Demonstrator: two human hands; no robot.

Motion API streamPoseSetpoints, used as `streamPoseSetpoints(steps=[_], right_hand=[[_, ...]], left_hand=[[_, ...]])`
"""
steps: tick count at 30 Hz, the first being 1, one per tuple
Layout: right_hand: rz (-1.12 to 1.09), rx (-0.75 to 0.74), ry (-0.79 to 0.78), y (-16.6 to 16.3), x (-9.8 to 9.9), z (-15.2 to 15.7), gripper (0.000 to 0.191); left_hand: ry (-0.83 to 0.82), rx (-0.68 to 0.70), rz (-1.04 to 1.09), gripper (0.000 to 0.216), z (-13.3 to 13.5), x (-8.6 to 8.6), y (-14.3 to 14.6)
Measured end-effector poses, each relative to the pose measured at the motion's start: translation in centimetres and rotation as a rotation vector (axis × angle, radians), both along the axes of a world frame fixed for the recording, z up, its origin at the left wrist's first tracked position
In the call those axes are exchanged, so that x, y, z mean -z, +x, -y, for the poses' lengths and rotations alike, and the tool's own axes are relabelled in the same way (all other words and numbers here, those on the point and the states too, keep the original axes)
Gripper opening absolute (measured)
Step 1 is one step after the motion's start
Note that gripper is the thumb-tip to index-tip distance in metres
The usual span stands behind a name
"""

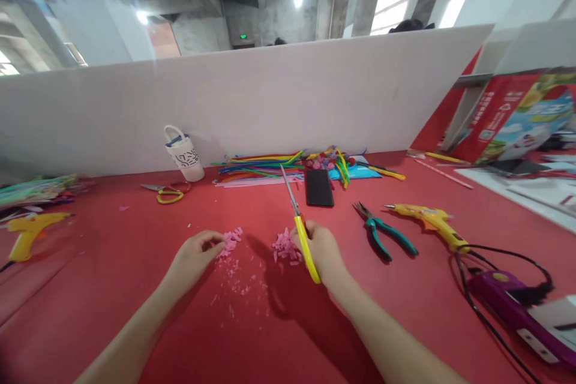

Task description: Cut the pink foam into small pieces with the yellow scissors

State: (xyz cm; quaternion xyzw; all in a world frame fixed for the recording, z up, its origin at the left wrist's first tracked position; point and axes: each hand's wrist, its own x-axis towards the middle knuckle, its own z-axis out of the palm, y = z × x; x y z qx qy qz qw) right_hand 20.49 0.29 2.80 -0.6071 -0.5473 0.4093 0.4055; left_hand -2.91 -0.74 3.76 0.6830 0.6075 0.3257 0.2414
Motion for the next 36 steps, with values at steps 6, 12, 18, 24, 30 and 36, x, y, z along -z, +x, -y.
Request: streamPoseSetpoints(steps=[6,12,18,24,30,36], right_hand=[[-0.024,-0.028,0.005,-0.4,-0.7,0.7,0.014],[0.005,-0.013,0.041,-0.6,-0.7,0.9,0.015],[0.053,0.0,0.071,-0.7,-0.4,0.9,0.012],[0.077,0.003,0.083,-0.7,-0.8,1.0,0.014],[0.079,0.016,0.066,-0.5,-0.2,0.8,0.011],[0.007,-0.019,0.031,-0.8,-0.8,1.1,0.01]], left_hand=[[0.039,0.145,-0.43,0.021,-0.4,-0.5,0.0],[0.083,0.148,-0.548,0.021,-1.7,-0.1,0.3],[0.078,0.229,-0.6,0.022,-4.4,-0.3,0.8],[0.015,0.31,-0.576,0.018,-6.9,0.3,1.8],[-0.017,0.211,-0.364,0.012,-7.2,0.8,1.5],[-0.057,0.071,0.055,0.012,-5.5,0.2,1.0]])
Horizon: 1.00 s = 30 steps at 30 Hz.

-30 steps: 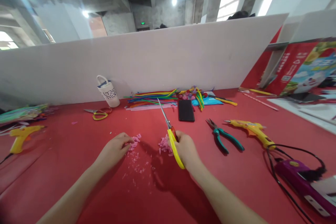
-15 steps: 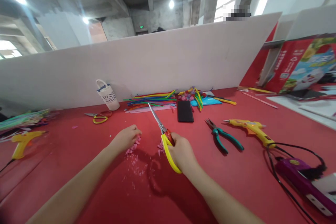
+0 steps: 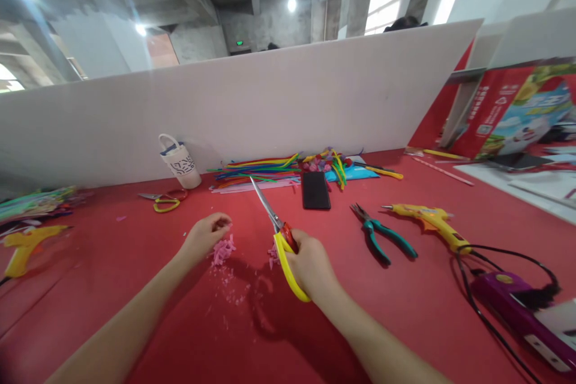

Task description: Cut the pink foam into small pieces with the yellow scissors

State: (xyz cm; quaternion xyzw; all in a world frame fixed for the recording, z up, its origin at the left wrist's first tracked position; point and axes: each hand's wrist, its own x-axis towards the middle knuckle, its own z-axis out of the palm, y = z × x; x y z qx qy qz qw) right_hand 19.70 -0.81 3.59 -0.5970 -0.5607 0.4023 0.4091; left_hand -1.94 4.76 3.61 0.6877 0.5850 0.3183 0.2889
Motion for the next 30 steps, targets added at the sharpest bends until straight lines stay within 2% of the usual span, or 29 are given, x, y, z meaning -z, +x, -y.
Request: streamPoseSetpoints(steps=[3,6,8,9,11,16,20,26,30], right_hand=[[-0.066,-0.06,-0.038,-0.6,-0.4,0.5,0.01],[-0.13,-0.158,-0.084,-1.3,-0.3,1.4,0.009],[-0.163,-0.232,-0.114,-1.9,0.0,2.0,0.009],[-0.175,-0.266,-0.129,-2.1,0.2,2.3,0.009],[-0.2,-0.325,-0.153,-2.5,0.6,2.8,0.01],[-0.229,-0.373,-0.127,-2.6,0.8,3.4,0.01],[-0.218,-0.384,-0.121,-2.5,0.5,3.5,0.006],[-0.11,-0.309,-0.077,-2.8,0.2,3.7,0.013],[-0.08,-0.299,-0.013,-2.8,0.6,3.7,0.017]], left_hand=[[-0.123,0.017,0.219,0.019,2.8,-0.2,0.7],[-0.243,0.042,0.4,0.017,6.2,-0.2,2.2],[-0.487,0.017,0.774,0.015,8.1,-0.2,3.2],[-0.552,0.005,0.878,0.015,8.8,-0.2,3.6],[-0.604,-0.009,0.953,0.014,9.6,-0.2,4.2],[-0.56,0.047,0.86,0.007,9.8,-0.2,4.6],[-0.539,0.042,0.765,0.006,9.7,0.0,4.9],[-0.484,0.035,0.751,0.008,9.8,0.9,5.2],[-0.424,0.049,0.654,0.005,9.8,1.1,5.1]])
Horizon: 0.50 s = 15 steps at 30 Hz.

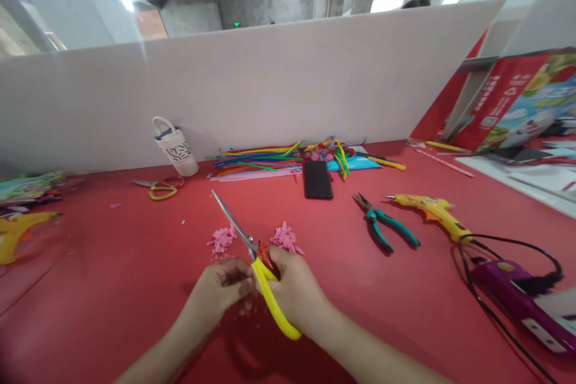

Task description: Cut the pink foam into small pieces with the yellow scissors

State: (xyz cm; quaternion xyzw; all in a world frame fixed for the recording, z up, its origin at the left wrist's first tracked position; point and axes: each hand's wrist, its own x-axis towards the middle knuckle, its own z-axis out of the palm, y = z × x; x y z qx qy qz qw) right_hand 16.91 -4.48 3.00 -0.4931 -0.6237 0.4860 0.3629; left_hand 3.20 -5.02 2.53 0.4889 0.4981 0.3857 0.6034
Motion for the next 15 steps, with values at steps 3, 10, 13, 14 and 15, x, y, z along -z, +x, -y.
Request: streamPoseSetpoints(steps=[3,10,13,14,15], right_hand=[[0.018,0.009,0.039,0.1,0.3,-0.2,0.015],[0.139,0.004,0.153,0.6,0.0,-0.3,0.023],[0.385,-0.003,0.252,0.8,-0.5,-0.1,0.024],[0.46,-0.009,0.277,0.8,-0.6,-0.1,0.023],[0.523,-0.014,0.3,0.8,-0.7,0.0,0.021]], left_hand=[[0.112,-0.033,-0.088,0.002,0.1,-0.2,0.2],[0.066,-0.126,0.116,0.003,-0.2,-1.0,-0.5],[0.047,-0.241,0.363,0.006,-0.9,-1.3,-1.7],[0.04,-0.272,0.421,0.006,-1.1,-1.4,-2.1],[0.033,-0.295,0.466,0.006,-1.3,-1.5,-2.5]])
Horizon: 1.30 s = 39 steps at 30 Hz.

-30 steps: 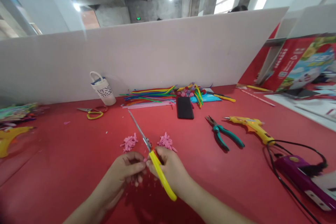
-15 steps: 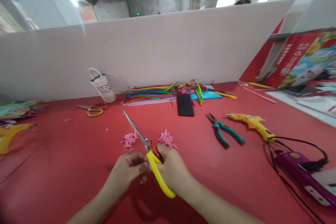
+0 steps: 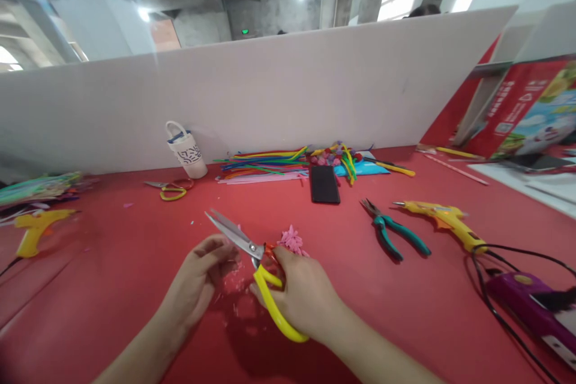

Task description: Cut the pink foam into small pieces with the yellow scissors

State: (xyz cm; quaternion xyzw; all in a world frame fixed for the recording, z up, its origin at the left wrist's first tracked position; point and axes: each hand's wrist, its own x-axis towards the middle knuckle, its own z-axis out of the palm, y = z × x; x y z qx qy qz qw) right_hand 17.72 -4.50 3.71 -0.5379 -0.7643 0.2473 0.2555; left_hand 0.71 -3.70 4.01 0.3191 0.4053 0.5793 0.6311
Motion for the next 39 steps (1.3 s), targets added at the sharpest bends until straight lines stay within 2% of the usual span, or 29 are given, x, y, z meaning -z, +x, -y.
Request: streamPoseSetpoints(steps=[5,10,14,22,39], right_hand=[[0.17,-0.066,0.065,-0.3,0.2,0.3,0.011],[0.279,-0.101,0.133,-0.1,0.4,0.4,0.024],[0.381,-0.095,0.245,0.1,0.6,0.4,0.027],[0.43,-0.109,0.321,0.3,1.1,0.4,0.021],[0.51,-0.083,0.457,0.1,1.3,0.6,0.02]], left_hand=[[0.004,-0.029,0.15,0.005,0.0,-0.6,-0.8],[0.021,-0.066,0.188,0.004,0.2,-1.3,-0.9],[0.041,-0.097,0.173,0.006,0.2,-1.6,-0.9],[0.096,-0.084,0.135,0.006,0.6,-1.9,-0.8],[0.089,-0.106,0.141,0.008,0.6,-2.0,-0.6]])
